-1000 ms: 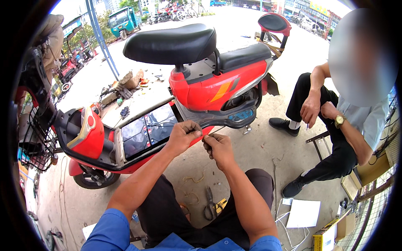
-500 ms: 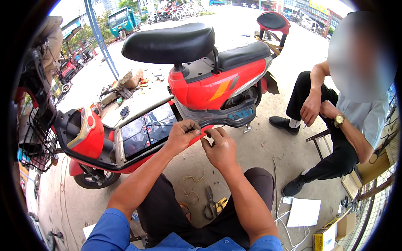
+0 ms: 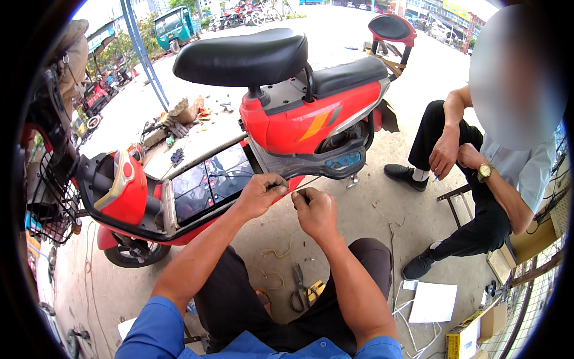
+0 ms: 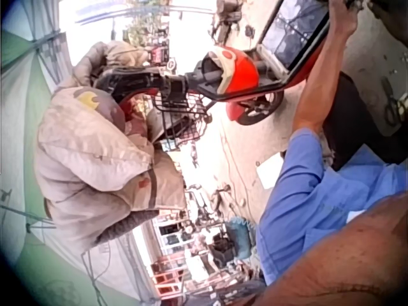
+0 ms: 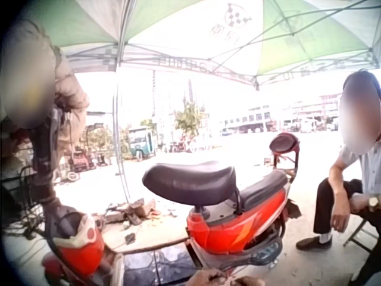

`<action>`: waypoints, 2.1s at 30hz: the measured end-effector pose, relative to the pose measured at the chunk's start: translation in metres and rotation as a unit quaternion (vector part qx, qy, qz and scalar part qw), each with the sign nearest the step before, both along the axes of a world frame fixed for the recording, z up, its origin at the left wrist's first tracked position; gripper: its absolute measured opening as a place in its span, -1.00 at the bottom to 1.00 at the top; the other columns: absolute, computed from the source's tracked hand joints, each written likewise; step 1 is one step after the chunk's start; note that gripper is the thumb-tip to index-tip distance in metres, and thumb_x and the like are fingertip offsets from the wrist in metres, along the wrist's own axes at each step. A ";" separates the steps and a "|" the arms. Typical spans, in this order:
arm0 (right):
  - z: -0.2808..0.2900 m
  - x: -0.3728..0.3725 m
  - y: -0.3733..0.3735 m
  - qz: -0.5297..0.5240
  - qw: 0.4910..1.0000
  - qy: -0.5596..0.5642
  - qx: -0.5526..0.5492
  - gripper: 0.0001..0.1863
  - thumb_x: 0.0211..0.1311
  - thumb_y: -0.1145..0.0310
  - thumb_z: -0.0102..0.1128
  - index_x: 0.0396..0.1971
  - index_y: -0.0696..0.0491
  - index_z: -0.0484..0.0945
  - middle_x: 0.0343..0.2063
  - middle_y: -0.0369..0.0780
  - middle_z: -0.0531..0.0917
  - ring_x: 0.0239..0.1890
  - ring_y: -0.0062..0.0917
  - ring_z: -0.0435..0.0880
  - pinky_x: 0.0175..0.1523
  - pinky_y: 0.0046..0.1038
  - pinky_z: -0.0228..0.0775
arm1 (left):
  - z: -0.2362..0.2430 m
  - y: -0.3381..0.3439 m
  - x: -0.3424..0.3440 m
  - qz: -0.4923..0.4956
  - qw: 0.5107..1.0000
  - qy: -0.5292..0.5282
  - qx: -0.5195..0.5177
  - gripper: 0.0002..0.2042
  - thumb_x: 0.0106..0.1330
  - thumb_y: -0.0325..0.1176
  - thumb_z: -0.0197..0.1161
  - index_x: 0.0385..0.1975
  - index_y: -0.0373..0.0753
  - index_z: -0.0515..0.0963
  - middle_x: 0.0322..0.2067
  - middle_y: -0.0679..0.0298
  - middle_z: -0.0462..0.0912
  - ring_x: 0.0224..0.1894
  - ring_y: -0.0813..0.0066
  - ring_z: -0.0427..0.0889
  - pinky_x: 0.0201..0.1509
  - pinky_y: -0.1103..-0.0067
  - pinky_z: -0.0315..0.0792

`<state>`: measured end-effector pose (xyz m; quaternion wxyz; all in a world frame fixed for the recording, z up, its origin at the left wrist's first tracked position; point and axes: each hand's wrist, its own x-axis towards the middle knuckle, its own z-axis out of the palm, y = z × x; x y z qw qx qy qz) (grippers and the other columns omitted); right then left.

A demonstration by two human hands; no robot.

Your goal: The person repairs the electrical connections of a red scooter's battery pack. They use pliers to strip wire insulation, twist the wires together, and then use a screwdriver to tighten the battery terminals.

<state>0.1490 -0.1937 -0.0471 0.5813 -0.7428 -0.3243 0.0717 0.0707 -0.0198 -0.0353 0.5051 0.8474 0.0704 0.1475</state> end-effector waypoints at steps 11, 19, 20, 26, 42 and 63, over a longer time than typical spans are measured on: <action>0.004 0.015 -0.015 0.033 0.997 -0.036 -0.053 -0.79 0.25 0.40 0.31 -0.19 0.20 0.68 -0.42 -0.14 0.67 -0.49 -0.51 0.66 -0.41 -0.47 0.46 | 0.003 0.002 -0.011 -0.045 0.999 0.014 0.005 -0.90 0.32 -0.48 0.29 -0.26 -0.39 0.63 -0.42 0.23 0.61 -0.30 0.53 0.54 -0.17 0.49 0.44; 0.011 0.005 -0.017 0.075 0.946 -0.312 -0.049 -0.60 -0.06 0.52 0.46 -0.11 0.00 0.72 -0.06 -0.22 0.68 0.00 -0.26 0.62 0.03 -0.25 0.54 | -0.002 0.002 -0.011 -0.090 0.976 -0.009 0.200 -0.87 0.21 -0.45 0.33 -0.34 -0.38 0.64 -0.29 -0.02 0.67 -0.13 -0.07 0.61 -0.03 0.23 0.47; 0.008 0.005 -0.016 0.077 0.945 -0.314 -0.055 -0.62 -0.05 0.53 0.46 -0.13 0.02 0.72 -0.09 -0.22 0.68 -0.02 -0.26 0.63 0.03 -0.25 0.53 | -0.004 0.000 -0.012 -0.086 0.972 -0.016 0.219 -0.88 0.20 -0.45 0.34 -0.35 -0.37 0.64 -0.29 -0.01 0.67 -0.11 -0.06 0.61 -0.01 0.23 0.47; -0.002 0.003 -0.011 0.060 0.943 -0.305 -0.116 -0.82 0.00 0.37 0.45 -0.34 0.03 0.72 -0.26 -0.17 0.72 -0.21 -0.17 0.69 -0.15 -0.21 0.56 | -0.007 -0.002 -0.011 -0.096 0.960 -0.002 0.265 -0.89 0.18 -0.48 0.34 -0.35 -0.36 0.65 -0.30 0.01 0.66 -0.08 -0.02 0.60 0.03 0.24 0.45; -0.035 0.017 0.002 0.134 0.855 0.498 0.057 -0.72 0.39 0.27 0.08 -0.33 0.21 0.58 -0.50 -0.23 0.63 -0.54 -0.52 0.57 -0.50 -0.44 0.38 | -0.009 -0.007 -0.008 -0.041 0.957 -0.101 0.270 -0.92 0.18 -0.51 0.32 -0.39 -0.35 0.58 -0.35 0.05 0.61 -0.18 0.00 0.60 -0.09 0.25 0.47; -0.020 -0.001 0.009 0.071 0.872 0.480 0.071 -0.74 0.43 0.28 0.08 -0.45 0.06 0.60 -0.61 -0.32 0.55 -0.68 -0.57 0.46 -0.59 -0.51 0.21 | -0.009 -0.009 -0.007 -0.030 0.958 -0.124 0.258 -0.90 0.16 -0.53 0.34 -0.40 -0.38 0.56 -0.39 0.05 0.58 -0.19 -0.02 0.58 -0.12 0.24 0.45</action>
